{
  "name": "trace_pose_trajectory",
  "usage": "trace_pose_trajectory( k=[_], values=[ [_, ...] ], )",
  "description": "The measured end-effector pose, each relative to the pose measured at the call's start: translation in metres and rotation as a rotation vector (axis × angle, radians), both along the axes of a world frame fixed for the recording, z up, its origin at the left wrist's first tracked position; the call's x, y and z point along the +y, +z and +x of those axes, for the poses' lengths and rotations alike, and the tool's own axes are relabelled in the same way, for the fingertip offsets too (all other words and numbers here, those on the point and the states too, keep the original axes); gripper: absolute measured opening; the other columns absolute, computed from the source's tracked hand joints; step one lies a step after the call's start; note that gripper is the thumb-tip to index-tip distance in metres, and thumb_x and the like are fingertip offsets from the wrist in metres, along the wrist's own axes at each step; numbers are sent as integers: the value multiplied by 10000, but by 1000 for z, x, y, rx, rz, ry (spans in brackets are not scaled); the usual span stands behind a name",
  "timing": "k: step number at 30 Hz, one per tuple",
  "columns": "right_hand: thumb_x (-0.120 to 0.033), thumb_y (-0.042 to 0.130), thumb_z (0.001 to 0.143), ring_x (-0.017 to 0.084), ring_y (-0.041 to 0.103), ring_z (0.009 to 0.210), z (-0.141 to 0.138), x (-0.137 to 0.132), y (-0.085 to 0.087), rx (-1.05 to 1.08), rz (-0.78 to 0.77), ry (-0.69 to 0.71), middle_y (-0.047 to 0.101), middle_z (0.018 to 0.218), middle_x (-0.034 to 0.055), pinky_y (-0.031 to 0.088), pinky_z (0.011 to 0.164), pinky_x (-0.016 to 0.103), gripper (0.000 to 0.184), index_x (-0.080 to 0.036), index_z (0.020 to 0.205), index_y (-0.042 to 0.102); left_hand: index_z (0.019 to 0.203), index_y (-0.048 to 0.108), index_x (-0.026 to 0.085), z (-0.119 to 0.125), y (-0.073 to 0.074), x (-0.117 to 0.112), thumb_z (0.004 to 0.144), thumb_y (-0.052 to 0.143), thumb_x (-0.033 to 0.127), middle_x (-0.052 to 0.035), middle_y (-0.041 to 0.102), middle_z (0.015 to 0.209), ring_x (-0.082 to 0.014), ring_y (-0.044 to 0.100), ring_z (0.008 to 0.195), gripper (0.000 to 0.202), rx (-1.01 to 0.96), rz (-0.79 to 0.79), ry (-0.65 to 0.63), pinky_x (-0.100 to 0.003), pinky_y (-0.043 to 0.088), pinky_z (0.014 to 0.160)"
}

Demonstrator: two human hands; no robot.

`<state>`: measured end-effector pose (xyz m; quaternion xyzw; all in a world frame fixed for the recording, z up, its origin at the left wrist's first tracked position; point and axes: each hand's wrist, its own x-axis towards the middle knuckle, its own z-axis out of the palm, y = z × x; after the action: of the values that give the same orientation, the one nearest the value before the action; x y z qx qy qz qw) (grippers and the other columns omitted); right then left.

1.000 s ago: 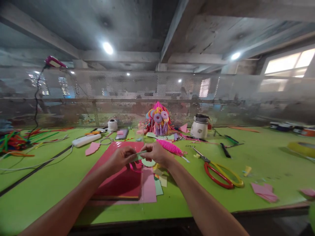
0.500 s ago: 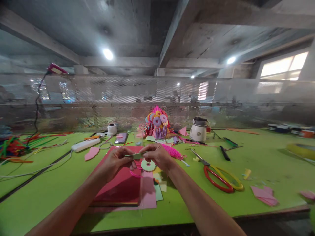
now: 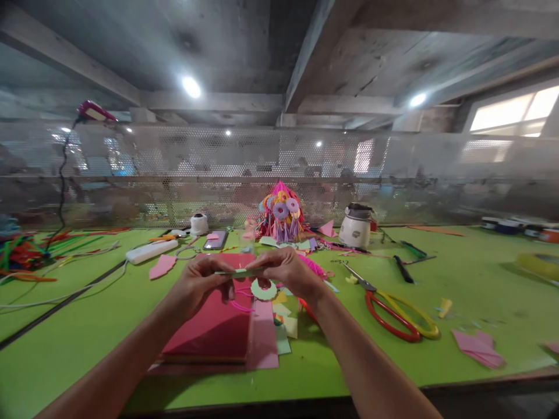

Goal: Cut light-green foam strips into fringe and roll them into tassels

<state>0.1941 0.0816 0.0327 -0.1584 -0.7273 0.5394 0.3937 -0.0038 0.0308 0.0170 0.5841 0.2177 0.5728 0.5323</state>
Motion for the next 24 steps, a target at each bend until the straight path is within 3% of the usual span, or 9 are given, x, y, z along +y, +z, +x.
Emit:
trace_pose_trajectory(
  k=[7, 12, 15, 21, 24],
  values=[
    [-146, 639, 700, 79, 553, 470, 4, 2, -2, -105, 11, -99, 665, 583, 9, 402, 416, 184, 158, -183, 821, 733, 735, 583, 139, 1, 3, -1, 714, 608, 184, -41, 676, 660, -119, 567, 418, 56, 122, -31, 71, -237, 436, 392],
    [-126, 619, 677, 81, 542, 455, -1, -1, -3, -64, 41, -157, 646, 552, -1, 414, 419, 197, 161, -176, 776, 736, 810, 555, 143, -5, 1, 0, 692, 597, 144, -52, 657, 722, -139, 604, 571, 125, 42, -136, -110, -239, 451, 491],
    [-132, 624, 673, 77, 534, 452, -3, -1, -4, -44, 48, -185, 641, 546, -4, 415, 426, 200, 153, -177, 766, 737, 867, 520, 153, -5, 0, 1, 744, 572, 220, -61, 645, 743, -139, 597, 599, 150, 6, -211, -166, -233, 434, 495],
    [-135, 621, 685, 66, 511, 444, -3, 3, -7, -81, 96, -203, 634, 550, -6, 379, 404, 183, 143, -176, 764, 732, 782, 478, 150, 1, -2, 4, 733, 637, 231, -18, 618, 633, -92, 558, 507, 185, 61, -211, -35, -191, 388, 465],
    [-154, 632, 691, 68, 510, 454, -4, 2, -5, -106, 75, -212, 631, 565, -1, 394, 420, 190, 130, -157, 788, 718, 827, 494, 145, 1, -2, 5, 744, 632, 272, -25, 634, 644, -104, 580, 520, 205, 85, -192, -12, -204, 410, 483]
  ],
)
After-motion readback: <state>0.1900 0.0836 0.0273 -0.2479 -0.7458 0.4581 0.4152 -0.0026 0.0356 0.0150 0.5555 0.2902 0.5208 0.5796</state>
